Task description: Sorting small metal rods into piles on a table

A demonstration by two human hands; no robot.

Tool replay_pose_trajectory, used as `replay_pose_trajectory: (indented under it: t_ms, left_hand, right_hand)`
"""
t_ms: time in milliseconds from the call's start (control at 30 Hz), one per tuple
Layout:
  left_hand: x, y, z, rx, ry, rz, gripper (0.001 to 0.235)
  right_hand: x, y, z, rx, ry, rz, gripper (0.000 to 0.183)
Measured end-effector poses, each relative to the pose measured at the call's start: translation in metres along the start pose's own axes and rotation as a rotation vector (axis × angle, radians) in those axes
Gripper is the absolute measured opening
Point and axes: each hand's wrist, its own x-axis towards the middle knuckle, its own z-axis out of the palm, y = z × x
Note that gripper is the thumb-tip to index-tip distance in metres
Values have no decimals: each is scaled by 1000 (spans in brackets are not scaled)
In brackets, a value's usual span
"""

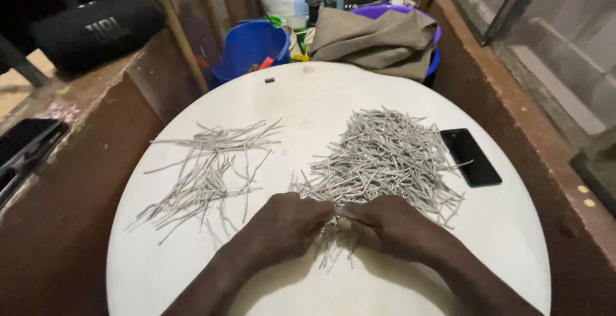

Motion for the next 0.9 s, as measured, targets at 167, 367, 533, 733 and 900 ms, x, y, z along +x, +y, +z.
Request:
replay_pose_trajectory:
  t_ms: [167, 367, 533, 733, 900]
  left_hand:
    - [21, 44, 31, -211, 596, -246, 17]
    - [9, 13, 9, -248, 224, -194, 12]
    - [14, 6, 24, -7, 90, -158, 9]
    - [34, -9, 30, 64, 395, -42, 59]
    - [21, -60, 12, 219, 448, -322, 23]
  right_hand:
    - [16, -41, 44, 376, 574, 133, 36]
    - [1, 7, 4, 94, 185, 163, 31]
    - [-4, 16, -7, 248, 89, 160, 46]
    - [12, 31, -15, -13, 400, 228, 41]
    - [19, 35, -12, -68, 623, 350, 29]
